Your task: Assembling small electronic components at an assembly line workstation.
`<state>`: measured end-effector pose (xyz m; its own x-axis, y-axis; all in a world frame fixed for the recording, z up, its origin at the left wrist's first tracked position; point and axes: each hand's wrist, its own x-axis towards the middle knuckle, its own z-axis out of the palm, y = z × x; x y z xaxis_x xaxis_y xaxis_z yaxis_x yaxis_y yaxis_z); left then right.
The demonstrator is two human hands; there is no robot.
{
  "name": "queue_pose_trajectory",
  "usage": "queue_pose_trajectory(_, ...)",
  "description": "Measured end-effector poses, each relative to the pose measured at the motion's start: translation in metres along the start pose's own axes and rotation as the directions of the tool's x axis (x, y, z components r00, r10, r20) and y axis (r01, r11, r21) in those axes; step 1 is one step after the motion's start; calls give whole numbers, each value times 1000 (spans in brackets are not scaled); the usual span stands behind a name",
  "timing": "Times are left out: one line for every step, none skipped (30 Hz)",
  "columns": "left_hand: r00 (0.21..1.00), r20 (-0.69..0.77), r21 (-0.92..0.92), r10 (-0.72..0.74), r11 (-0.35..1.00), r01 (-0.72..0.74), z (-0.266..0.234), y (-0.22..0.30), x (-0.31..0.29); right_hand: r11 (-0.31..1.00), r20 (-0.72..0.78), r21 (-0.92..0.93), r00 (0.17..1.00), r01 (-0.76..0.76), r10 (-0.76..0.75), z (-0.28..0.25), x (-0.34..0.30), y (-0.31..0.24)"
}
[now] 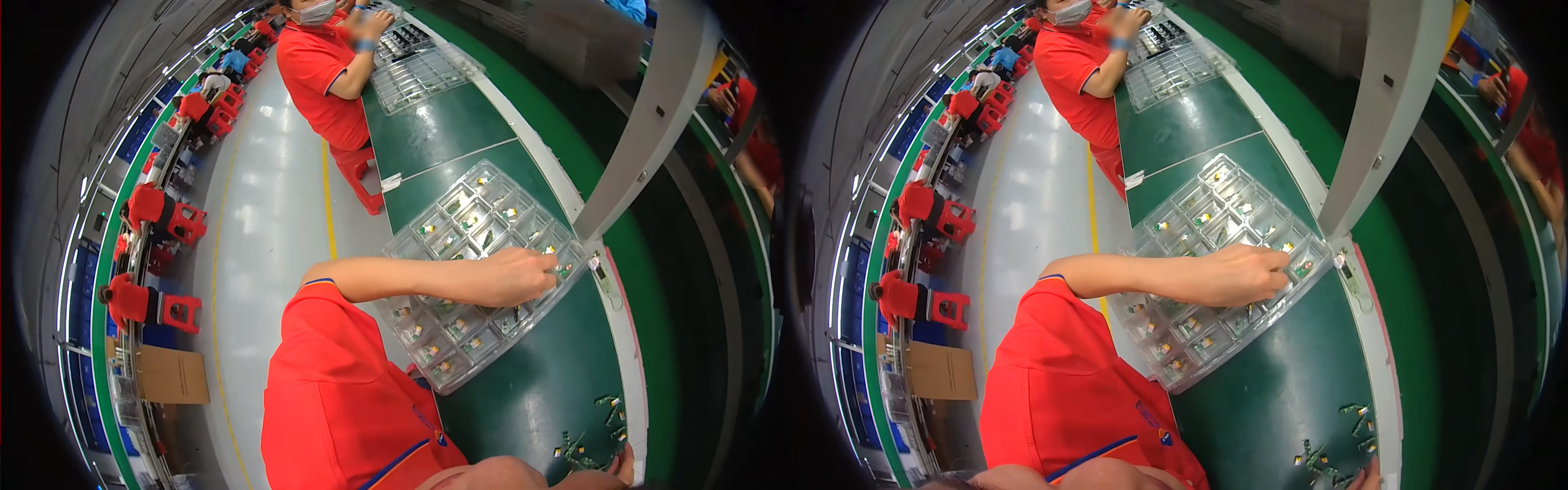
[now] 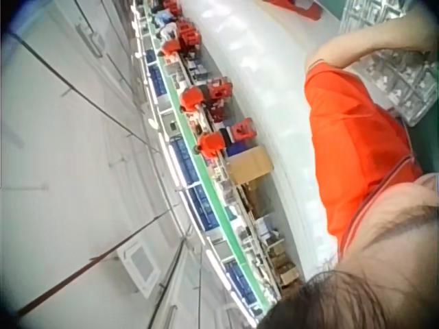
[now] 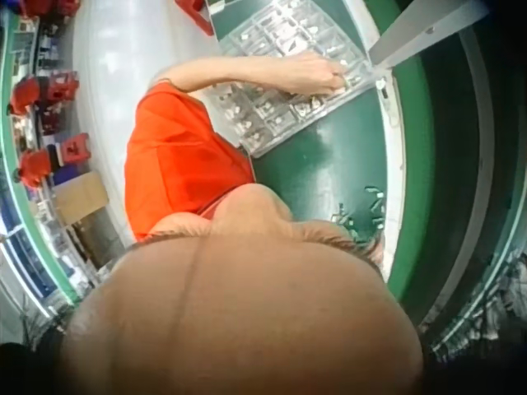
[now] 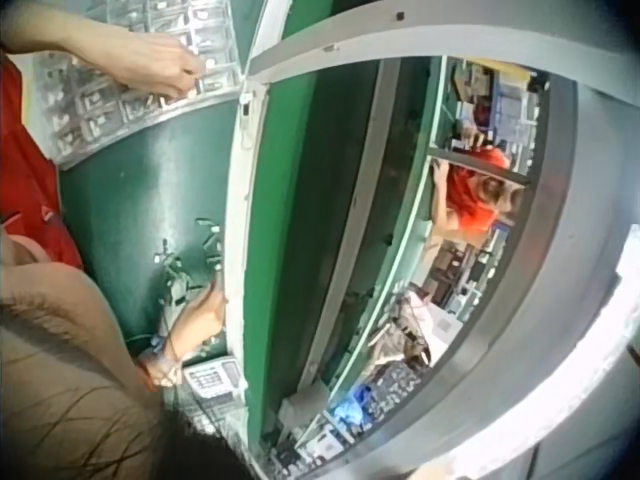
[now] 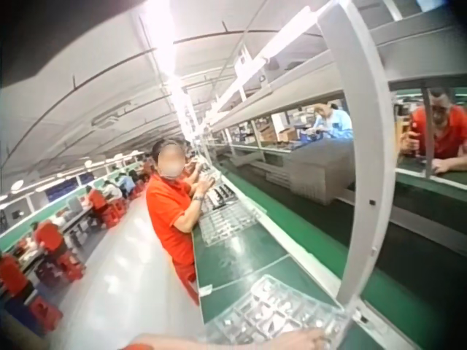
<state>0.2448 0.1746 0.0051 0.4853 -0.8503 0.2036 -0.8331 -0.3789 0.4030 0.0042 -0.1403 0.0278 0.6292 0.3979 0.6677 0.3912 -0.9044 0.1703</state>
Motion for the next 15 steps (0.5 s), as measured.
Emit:
queue_pose_trajectory(1000,4,29,-14,999,14,-4,5,-2,734,520,-197,565,-650,640,-30,-2,-27)
queue_pose_trajectory(1000,6,51,-20,999,20,-7,12,-5,727,520,-211,555,-653,649,-33,-3,-28)
queue_pose_trajectory(1000,-15,50,-12,999,13,-10,19,-12,692,554,-198,503,-695,663,-35,-9,-27)
queue_pose_trajectory(1000,-14,38,-6,999,7,-15,29,-21,655,589,-186,450,-733,671,-38,-12,-30)
queue_pose_trajectory(999,-31,17,-14,1000,14,-22,40,-29,654,592,-192,446,-731,672,-40,-8,-33)
queue_pose_trajectory(999,-34,-16,7,1000,-8,-26,50,-24,510,540,-161,357,-845,762,-44,-3,-38)
queue_pose_trajectory(997,-50,-123,55,990,-61,-27,64,-19,350,489,-122,251,-929,836,-50,-3,-43)
queue_pose_trajectory(995,-43,-139,86,986,-91,-24,78,-19,328,469,-143,228,-934,853,-50,-12,-44)
queue_pose_trajectory(997,-14,-408,73,910,-72,-19,93,-21,448,382,-104,380,-888,842,-49,-23,-43)
queue_pose_trajectory(997,31,-651,75,759,-37,-10,109,-22,559,289,-95,515,-824,807,-52,-35,-47)
queue_pose_trajectory(995,100,-761,4,644,73,-4,132,-29,560,273,-78,523,-825,808,-50,-20,-55)
queue_pose_trajectory(979,199,-854,-41,483,194,7,156,-33,551,267,-95,512,-829,816,-49,3,-59)
queue_pose_trajectory(983,175,-882,-47,437,178,25,174,-27,584,289,-38,550,-811,783,-51,9,-62)
queue_pose_trajectory(973,185,-874,-138,430,227,39,186,-18,678,222,-56,653,-733,724,-44,17,-64)
queue_pose_trajectory(924,271,-912,-270,235,336,57,196,-10,749,190,13,737,-663,649,-41,22,-66)
